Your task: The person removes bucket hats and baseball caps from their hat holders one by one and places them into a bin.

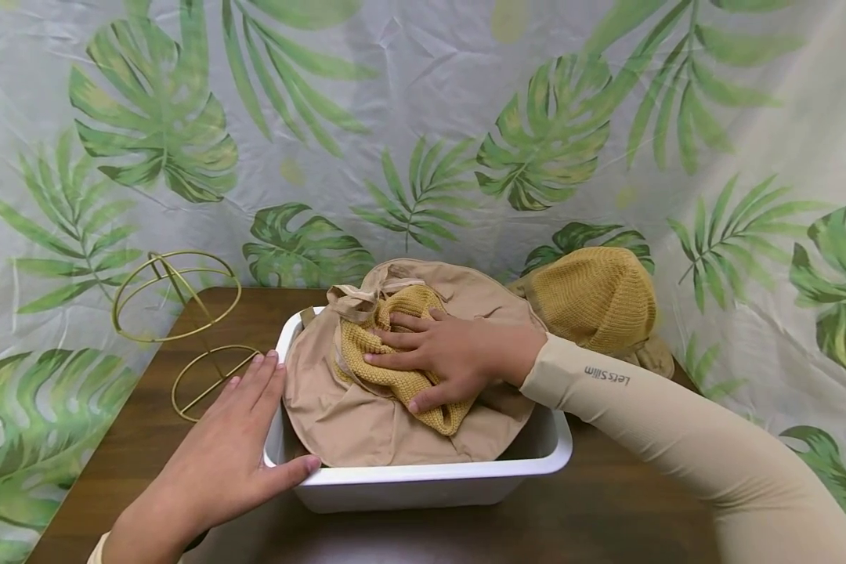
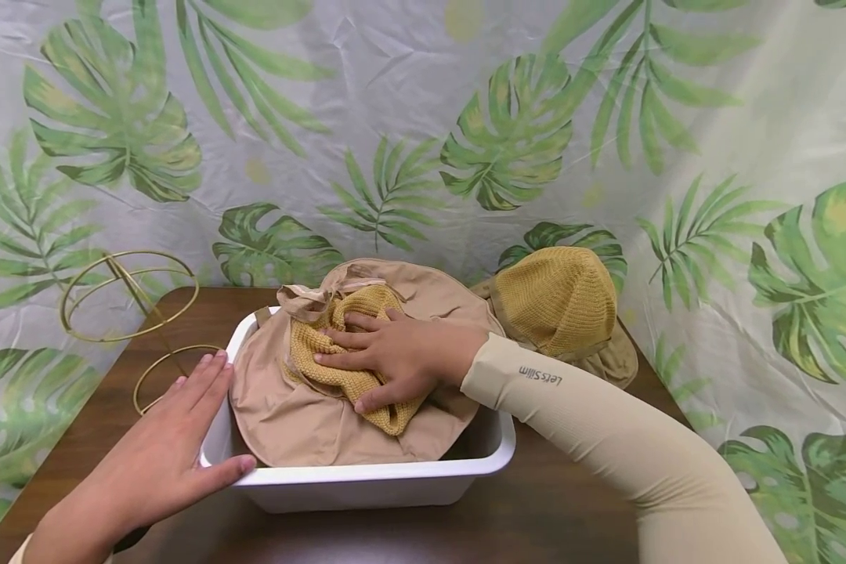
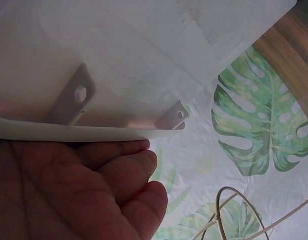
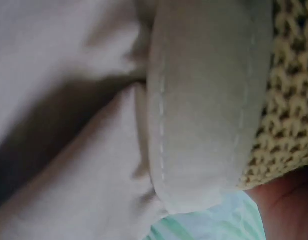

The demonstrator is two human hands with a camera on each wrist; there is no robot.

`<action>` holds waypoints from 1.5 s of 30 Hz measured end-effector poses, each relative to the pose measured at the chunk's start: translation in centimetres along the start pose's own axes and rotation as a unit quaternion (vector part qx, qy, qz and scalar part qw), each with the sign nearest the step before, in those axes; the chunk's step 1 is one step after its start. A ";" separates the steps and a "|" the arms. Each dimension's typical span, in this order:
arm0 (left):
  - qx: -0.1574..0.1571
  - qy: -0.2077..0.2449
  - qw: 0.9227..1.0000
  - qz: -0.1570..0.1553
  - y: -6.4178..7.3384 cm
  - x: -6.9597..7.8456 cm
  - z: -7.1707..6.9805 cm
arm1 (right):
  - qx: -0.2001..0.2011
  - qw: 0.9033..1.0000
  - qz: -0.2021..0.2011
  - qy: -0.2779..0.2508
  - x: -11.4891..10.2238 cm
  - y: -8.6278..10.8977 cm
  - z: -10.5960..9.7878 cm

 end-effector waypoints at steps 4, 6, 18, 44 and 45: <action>-0.004 -0.001 1.000 -0.002 0.0 0.0 0.0 | -0.009 1.000 0.008 0.012 -0.3 -0.2 0.5; -0.007 0.000 1.000 -0.004 -0.1 0.0 0.0 | -0.016 1.000 0.015 0.013 -0.3 -0.2 0.7; -0.010 0.004 1.000 -0.006 0.1 0.0 0.1 | -0.062 0.997 0.029 -0.039 -0.8 -1.6 2.1; 0.000 0.001 1.000 -0.008 0.2 0.2 0.2 | -0.133 0.984 0.094 -0.068 -0.8 -3.5 4.1; 0.000 0.002 1.000 -0.007 0.2 0.2 0.2 | -0.130 0.985 0.095 -0.059 -1.0 -3.3 3.8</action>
Point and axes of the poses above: each hand's wrist, its own y-axis away from the middle knuckle, its own z-axis out of the palm, x = y × z, the point moved 4 cm from there along -y, towards the middle knuckle, and after that the axes turned 7 degrees about -z, right-handed, at the moved point
